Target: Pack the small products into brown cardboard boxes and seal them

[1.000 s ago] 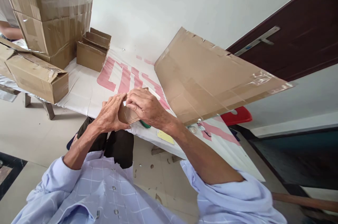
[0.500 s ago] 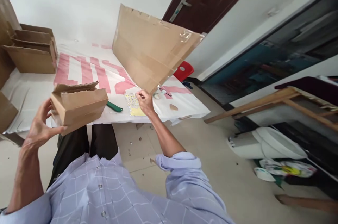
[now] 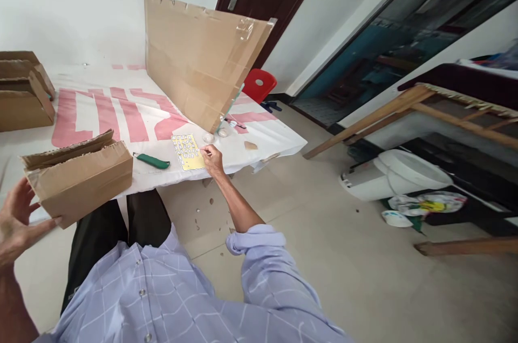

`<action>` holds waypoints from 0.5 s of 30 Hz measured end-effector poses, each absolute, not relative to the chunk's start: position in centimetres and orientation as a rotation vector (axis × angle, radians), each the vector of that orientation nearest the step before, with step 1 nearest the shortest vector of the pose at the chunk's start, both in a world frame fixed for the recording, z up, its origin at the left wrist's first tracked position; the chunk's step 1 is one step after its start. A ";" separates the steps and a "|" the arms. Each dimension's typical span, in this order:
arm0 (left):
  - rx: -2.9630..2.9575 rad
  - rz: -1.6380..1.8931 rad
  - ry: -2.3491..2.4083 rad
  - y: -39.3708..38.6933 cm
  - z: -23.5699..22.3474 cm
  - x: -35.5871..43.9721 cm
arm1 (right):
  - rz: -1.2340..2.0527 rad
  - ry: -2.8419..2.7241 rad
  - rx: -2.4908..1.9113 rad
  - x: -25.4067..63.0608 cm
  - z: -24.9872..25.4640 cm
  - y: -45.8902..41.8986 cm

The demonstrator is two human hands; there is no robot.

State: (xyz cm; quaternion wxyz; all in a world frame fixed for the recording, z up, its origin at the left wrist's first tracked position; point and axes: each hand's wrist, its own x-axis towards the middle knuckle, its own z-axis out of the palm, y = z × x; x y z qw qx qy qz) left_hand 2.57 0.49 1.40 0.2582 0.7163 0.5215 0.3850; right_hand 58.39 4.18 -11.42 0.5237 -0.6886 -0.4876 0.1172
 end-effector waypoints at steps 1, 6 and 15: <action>1.871 1.048 1.395 0.4 1.6 2.7 | 0.270 -1.148 -1.654 58.8 -11.5 4.0; 1.645 1.068 1.338 0.3 2.1 3.3 | 0.274 -1.179 -1.651 59.2 -12.0 3.1; 1.665 1.051 1.337 0.2 2.0 3.0 | 0.328 -1.480 -1.561 55.8 -13.2 4.5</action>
